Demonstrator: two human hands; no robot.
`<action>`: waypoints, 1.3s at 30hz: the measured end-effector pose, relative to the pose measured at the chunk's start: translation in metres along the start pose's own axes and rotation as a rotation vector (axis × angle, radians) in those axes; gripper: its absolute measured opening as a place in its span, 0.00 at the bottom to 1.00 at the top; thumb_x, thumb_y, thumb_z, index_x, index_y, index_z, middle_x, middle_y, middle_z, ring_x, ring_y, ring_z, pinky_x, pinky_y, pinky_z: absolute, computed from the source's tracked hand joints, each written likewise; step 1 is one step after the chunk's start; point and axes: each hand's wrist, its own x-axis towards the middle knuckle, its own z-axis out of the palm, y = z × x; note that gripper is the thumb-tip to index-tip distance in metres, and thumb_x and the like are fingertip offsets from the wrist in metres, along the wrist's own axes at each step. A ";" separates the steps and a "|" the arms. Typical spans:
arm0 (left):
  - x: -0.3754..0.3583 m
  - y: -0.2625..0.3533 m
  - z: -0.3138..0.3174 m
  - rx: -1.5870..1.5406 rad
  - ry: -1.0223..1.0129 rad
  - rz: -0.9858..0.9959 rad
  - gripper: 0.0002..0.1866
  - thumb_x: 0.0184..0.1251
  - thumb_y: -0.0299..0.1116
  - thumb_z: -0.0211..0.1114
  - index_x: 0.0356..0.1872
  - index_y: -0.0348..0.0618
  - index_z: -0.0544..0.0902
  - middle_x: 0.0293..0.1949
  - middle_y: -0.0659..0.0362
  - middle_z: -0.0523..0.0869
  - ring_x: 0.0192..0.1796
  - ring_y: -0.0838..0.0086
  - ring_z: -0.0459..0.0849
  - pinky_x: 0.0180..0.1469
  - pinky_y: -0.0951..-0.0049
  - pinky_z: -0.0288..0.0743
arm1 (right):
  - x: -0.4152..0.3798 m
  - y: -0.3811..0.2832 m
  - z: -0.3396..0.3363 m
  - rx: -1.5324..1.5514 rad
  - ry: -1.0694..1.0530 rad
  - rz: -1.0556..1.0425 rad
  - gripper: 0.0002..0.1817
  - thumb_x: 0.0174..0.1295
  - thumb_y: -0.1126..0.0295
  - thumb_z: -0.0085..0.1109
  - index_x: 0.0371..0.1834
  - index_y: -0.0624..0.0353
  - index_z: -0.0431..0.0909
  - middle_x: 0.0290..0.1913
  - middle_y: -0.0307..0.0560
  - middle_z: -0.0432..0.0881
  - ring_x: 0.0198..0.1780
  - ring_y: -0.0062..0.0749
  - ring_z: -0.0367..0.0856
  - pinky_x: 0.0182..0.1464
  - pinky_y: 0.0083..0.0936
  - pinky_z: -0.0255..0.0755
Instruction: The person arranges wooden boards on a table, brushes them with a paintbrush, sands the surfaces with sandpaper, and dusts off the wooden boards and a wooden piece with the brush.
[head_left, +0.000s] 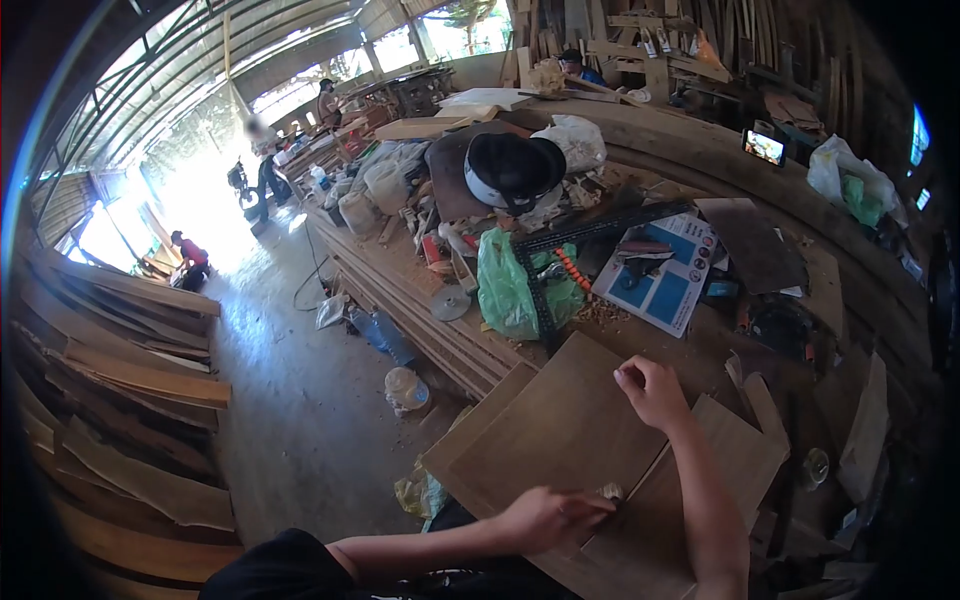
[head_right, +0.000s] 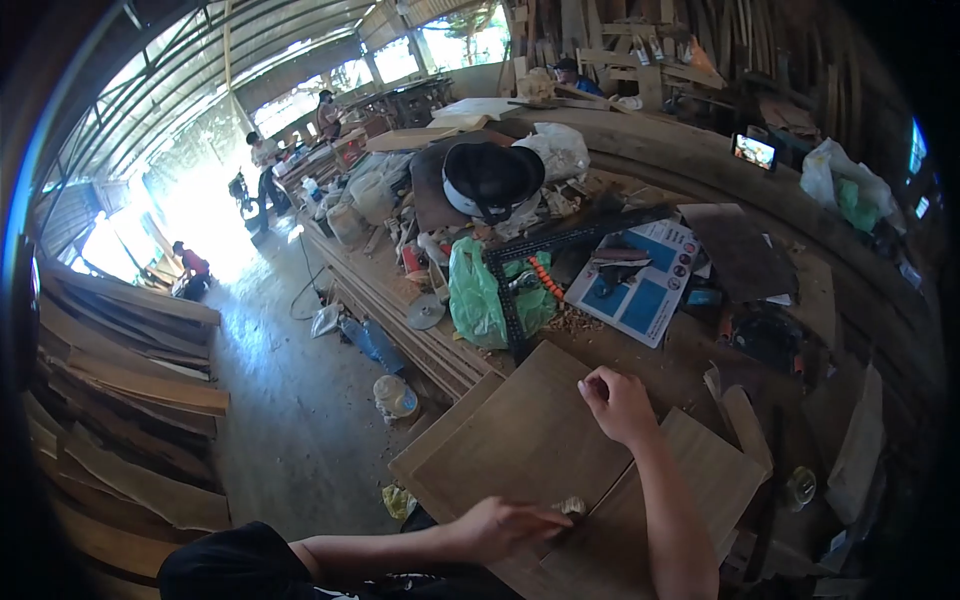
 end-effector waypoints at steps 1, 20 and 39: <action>0.004 -0.007 -0.013 -0.039 0.003 -0.031 0.11 0.75 0.32 0.67 0.54 0.46 0.89 0.44 0.50 0.92 0.42 0.60 0.92 0.42 0.64 0.85 | 0.000 0.001 0.001 -0.013 0.018 -0.020 0.15 0.72 0.59 0.63 0.39 0.63 0.84 0.35 0.53 0.89 0.39 0.49 0.89 0.46 0.41 0.81; -0.026 0.010 0.004 0.289 -0.039 0.106 0.20 0.68 0.34 0.71 0.60 0.52 0.86 0.47 0.52 0.90 0.44 0.59 0.91 0.47 0.60 0.85 | 0.000 0.003 -0.001 -0.004 -0.013 0.023 0.14 0.72 0.61 0.64 0.40 0.63 0.85 0.34 0.54 0.89 0.38 0.45 0.90 0.44 0.37 0.81; -0.049 0.003 -0.017 0.300 -0.069 0.188 0.21 0.67 0.36 0.69 0.61 0.52 0.85 0.49 0.54 0.91 0.40 0.59 0.91 0.45 0.60 0.86 | -0.003 0.004 0.002 0.002 0.018 0.020 0.13 0.69 0.62 0.66 0.40 0.63 0.86 0.36 0.53 0.90 0.41 0.47 0.90 0.48 0.39 0.82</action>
